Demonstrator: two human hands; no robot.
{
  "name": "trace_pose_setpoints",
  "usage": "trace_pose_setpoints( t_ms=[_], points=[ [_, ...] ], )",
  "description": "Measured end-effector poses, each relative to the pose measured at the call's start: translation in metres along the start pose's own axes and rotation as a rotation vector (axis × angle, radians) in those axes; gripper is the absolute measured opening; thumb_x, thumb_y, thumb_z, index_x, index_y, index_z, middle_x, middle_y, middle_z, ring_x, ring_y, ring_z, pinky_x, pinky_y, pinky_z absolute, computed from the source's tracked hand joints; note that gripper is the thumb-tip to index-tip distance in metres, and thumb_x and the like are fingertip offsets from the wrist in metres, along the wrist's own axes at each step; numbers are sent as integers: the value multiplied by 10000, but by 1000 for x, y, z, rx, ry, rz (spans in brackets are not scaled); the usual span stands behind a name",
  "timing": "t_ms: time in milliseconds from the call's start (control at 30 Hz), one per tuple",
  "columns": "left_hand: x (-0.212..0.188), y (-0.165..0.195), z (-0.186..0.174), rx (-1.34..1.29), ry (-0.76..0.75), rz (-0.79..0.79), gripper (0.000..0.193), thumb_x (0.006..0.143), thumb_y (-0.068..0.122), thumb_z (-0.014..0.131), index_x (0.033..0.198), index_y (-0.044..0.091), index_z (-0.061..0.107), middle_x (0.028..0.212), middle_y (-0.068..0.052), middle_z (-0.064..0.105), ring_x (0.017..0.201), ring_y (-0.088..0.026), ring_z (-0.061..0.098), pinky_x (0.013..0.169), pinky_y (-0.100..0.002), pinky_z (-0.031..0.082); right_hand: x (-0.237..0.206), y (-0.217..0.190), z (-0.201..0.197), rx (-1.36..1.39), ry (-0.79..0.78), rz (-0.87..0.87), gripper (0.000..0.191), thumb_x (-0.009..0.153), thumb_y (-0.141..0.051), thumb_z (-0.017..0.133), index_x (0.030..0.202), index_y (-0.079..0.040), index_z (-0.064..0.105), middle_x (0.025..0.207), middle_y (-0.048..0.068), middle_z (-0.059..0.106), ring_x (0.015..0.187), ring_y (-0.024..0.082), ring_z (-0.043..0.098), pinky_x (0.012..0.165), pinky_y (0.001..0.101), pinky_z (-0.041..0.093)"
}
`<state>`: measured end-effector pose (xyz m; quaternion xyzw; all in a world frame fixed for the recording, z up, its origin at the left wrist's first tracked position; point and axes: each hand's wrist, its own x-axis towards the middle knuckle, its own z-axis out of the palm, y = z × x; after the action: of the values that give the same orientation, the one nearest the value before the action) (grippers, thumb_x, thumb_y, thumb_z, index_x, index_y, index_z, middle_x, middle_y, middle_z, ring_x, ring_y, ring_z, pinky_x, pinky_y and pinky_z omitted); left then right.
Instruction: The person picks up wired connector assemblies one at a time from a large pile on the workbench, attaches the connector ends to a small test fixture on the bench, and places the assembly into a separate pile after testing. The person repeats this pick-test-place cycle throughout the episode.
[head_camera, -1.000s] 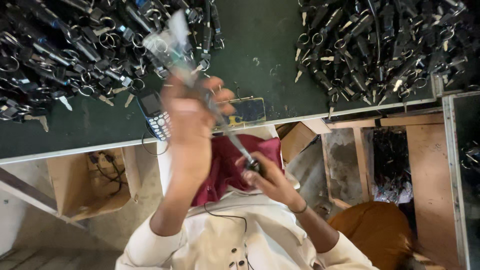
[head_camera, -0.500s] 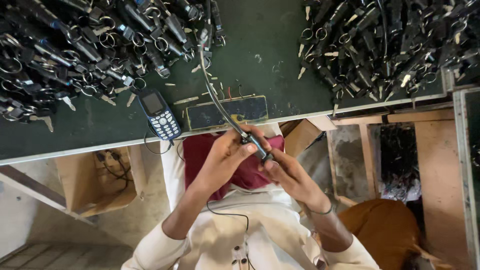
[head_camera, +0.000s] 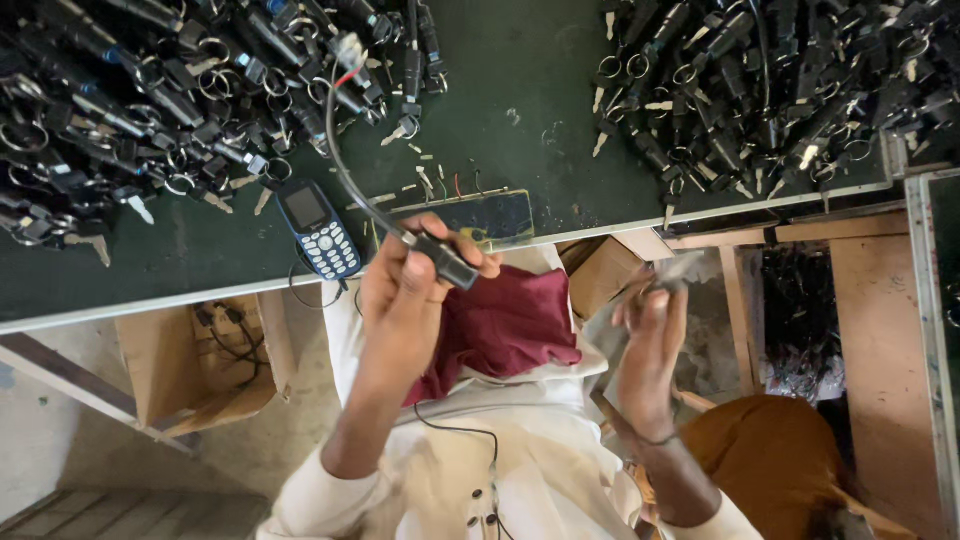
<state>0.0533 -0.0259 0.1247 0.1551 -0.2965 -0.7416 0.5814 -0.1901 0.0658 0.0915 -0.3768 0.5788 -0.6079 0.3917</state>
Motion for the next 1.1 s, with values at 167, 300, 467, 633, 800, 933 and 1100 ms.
trace_pose_setpoints(
  t_ms=[167, 300, 467, 633, 800, 933, 1100],
  points=[
    [4, 6, -1, -90, -44, -89, 411, 1096, 369, 623, 1307, 31, 520, 1145, -163, 660, 1133, -330, 681, 1134, -535, 489, 5, -11, 16, 143, -232, 248, 312, 1030, -163, 565, 1301, -8, 540, 1073, 111, 640, 905, 167, 633, 832, 318, 550],
    [4, 1, 2, -92, -81, -84, 399, 1115, 372, 608, 1324, 42, 529, 1146, -148, 655, 1145, -321, 663, 1214, -541, 444, -9, -16, 40, 249, -229, 238, 208, 1072, -201, 484, 1124, -1, 460, 1059, 189, 670, 903, 226, 728, 819, 360, 619],
    [-1, -12, 6, -59, -67, -80, 368, 1124, 356, 593, 1332, 64, 507, 1184, -148, 643, 1220, -324, 621, 1165, -524, 449, -25, -14, 69, 130, -124, -29, 202, 1136, -231, 448, 1187, -79, 326, 863, 151, 703, 620, 139, 656, 543, 240, 511],
    [-9, -31, 17, -139, -82, -133, 342, 1121, 335, 574, 1338, 93, 471, 1228, -140, 625, 1300, -334, 583, 1176, -506, 445, -19, 9, 108, 82, 172, -310, 204, 1235, -239, 475, 1243, -68, 364, 1036, 176, 561, 754, 194, 514, 651, 266, 442],
    [-8, -40, 21, -208, -83, -91, 314, 1140, 340, 550, 1337, 115, 458, 1253, -136, 613, 1340, -339, 565, 1189, -509, 458, -24, 14, 108, 454, 239, -166, 242, 1122, -290, 508, 1221, -126, 359, 805, 114, 636, 586, 122, 556, 483, 221, 409],
    [-6, -44, 21, -196, -82, -84, 314, 1138, 345, 537, 1339, 122, 447, 1256, -133, 598, 1356, -347, 560, 1175, -508, 466, -27, 15, 114, 410, 240, -293, 251, 1134, -282, 527, 1230, -121, 360, 825, 90, 588, 645, 142, 555, 525, 237, 407],
    [-7, -47, 14, -59, -77, -16, 298, 1143, 347, 524, 1322, 129, 429, 1254, -119, 574, 1364, -362, 561, 1188, -519, 482, -34, 23, 121, 265, 192, -341, 214, 1180, -288, 523, 1176, -164, 348, 730, 61, 543, 581, 84, 487, 531, 181, 383]
  ],
)
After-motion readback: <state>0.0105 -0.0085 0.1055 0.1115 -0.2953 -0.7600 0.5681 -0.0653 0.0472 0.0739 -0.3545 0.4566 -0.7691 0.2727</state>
